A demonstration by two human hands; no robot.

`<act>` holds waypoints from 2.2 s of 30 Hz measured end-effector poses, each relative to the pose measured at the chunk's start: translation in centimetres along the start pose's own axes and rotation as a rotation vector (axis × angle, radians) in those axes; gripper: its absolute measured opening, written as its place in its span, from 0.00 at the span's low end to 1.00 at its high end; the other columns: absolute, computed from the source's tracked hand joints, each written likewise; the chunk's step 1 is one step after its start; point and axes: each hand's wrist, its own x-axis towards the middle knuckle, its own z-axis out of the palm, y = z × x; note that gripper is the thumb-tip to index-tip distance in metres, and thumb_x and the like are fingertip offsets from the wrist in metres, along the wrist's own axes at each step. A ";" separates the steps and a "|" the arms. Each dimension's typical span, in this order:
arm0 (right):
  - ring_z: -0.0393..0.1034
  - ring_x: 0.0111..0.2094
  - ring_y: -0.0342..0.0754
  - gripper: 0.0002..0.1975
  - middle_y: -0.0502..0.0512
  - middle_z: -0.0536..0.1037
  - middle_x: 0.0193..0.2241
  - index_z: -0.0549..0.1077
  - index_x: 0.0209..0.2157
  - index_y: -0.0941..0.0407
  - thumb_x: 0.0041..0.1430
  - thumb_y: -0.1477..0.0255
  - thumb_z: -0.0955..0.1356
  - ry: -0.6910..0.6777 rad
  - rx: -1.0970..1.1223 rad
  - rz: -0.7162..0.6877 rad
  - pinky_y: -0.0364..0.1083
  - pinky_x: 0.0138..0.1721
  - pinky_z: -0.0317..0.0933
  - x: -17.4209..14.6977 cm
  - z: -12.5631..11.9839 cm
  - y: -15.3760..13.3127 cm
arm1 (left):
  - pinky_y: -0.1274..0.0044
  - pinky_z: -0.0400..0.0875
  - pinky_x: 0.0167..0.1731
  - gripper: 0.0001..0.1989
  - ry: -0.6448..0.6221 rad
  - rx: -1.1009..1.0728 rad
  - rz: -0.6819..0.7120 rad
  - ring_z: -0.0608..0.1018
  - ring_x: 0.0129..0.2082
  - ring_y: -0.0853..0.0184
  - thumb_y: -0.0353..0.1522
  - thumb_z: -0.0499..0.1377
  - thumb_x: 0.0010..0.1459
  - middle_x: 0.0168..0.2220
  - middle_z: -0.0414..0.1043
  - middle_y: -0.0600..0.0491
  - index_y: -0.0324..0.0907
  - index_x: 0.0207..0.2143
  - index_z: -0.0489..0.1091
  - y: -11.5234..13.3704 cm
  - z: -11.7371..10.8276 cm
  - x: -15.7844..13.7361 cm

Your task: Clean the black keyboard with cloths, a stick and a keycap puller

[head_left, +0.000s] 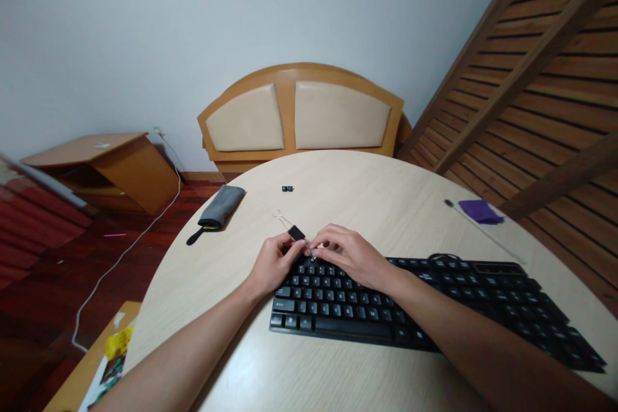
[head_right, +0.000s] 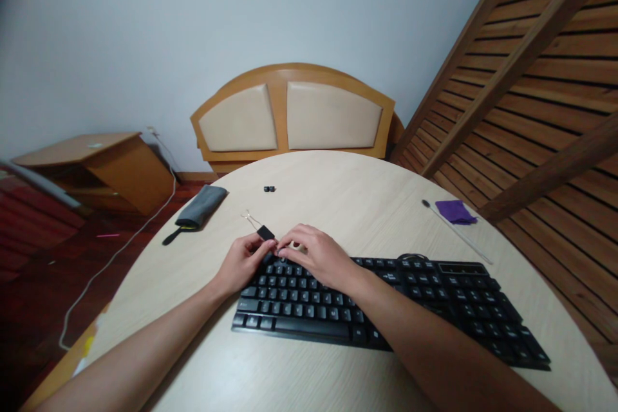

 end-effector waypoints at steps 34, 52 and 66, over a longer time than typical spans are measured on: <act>0.76 0.35 0.47 0.10 0.53 0.83 0.36 0.79 0.44 0.54 0.61 0.70 0.70 0.133 -0.219 0.255 0.45 0.39 0.67 3.1 -0.1 1.9 | 0.76 0.70 0.35 0.15 -0.058 0.034 0.061 0.79 0.32 0.64 0.40 0.56 0.67 0.32 0.80 0.50 0.38 0.34 0.75 0.3 -0.1 0.0; 0.75 0.45 0.50 0.10 0.52 0.83 0.42 0.80 0.40 0.49 0.58 0.75 0.70 0.175 -0.616 0.507 0.46 0.45 0.65 17.7 0.3 7.1 | 0.76 0.70 0.35 0.16 -0.068 0.051 0.064 0.79 0.31 0.65 0.40 0.55 0.68 0.31 0.79 0.52 0.39 0.32 0.75 0.1 -0.1 0.0; 0.76 0.43 0.48 0.10 0.48 0.83 0.42 0.79 0.42 0.45 0.57 0.68 0.72 0.273 -0.496 0.486 0.44 0.43 0.66 16.8 1.8 10.5 | 0.76 0.70 0.35 0.15 -0.062 0.059 0.057 0.79 0.32 0.65 0.39 0.55 0.68 0.31 0.79 0.51 0.39 0.32 0.75 0.1 -0.2 -0.1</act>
